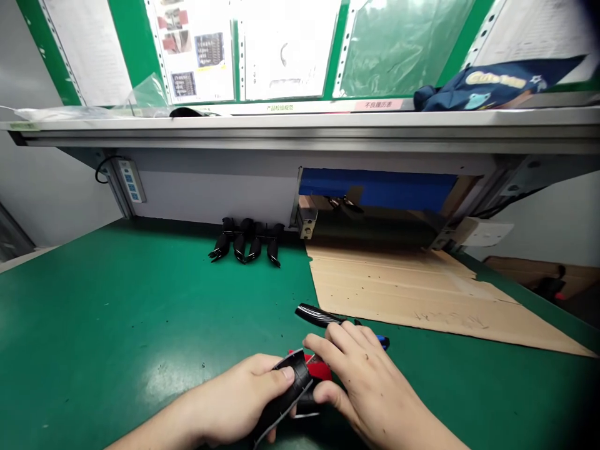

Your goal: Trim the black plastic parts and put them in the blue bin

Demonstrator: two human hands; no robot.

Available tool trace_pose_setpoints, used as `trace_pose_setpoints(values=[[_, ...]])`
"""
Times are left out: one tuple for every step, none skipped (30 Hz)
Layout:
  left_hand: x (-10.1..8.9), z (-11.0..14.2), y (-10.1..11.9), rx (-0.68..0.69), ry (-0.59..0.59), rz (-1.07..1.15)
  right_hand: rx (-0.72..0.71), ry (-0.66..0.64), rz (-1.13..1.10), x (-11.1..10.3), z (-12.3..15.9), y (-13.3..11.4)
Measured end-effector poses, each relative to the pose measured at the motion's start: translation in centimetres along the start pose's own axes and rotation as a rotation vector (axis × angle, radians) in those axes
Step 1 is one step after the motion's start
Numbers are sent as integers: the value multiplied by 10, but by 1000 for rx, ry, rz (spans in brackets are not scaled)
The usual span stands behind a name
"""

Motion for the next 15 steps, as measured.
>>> trace_pose_setpoints(values=[[2,1,2,11,-12,0,14,-11,23,1,-1,0],[3,3,5,28,-24,-5,28,-12,42,1,-2,0],[5,5,8,47,-36,-15,37,-13,57,1,-3,0],[6,7,11,65,-44,-28,39,-12,66,1,-4,0],[7,8,14,78,-54,-43,36,-12,70,2,-4,0],[8,9,16,84,-60,-58,31,-16,70,3,-4,-1],[7,10,17,83,-59,-70,22,-20,70,5,-4,-2],[7,11,18,77,-54,-85,10,-24,71,6,-4,-2],[6,11,17,71,-49,-101,-4,-26,76,7,-4,-4],[5,11,17,68,-43,-117,-19,-23,84,8,-4,-5],[5,11,16,66,-38,-132,-32,-21,93,8,-4,-6],[5,11,15,65,-35,-144,-44,-19,100,9,-4,-7],[4,11,14,62,-33,-156,-50,-18,104,9,-5,-8],[4,11,13,57,-29,-168,-55,-17,104,10,-5,-8],[4,11,12,53,-22,-180,-60,-19,103,10,-5,-9]])
Point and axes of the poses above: each hand's wrist, its own z-axis away from the middle knuckle, its own x-axis out of the palm, y = z × x, the point moved 7 cm from there along -z, towards the middle knuckle, and after that the axes turned 6 degrees about -x, right-handed, at the moved point
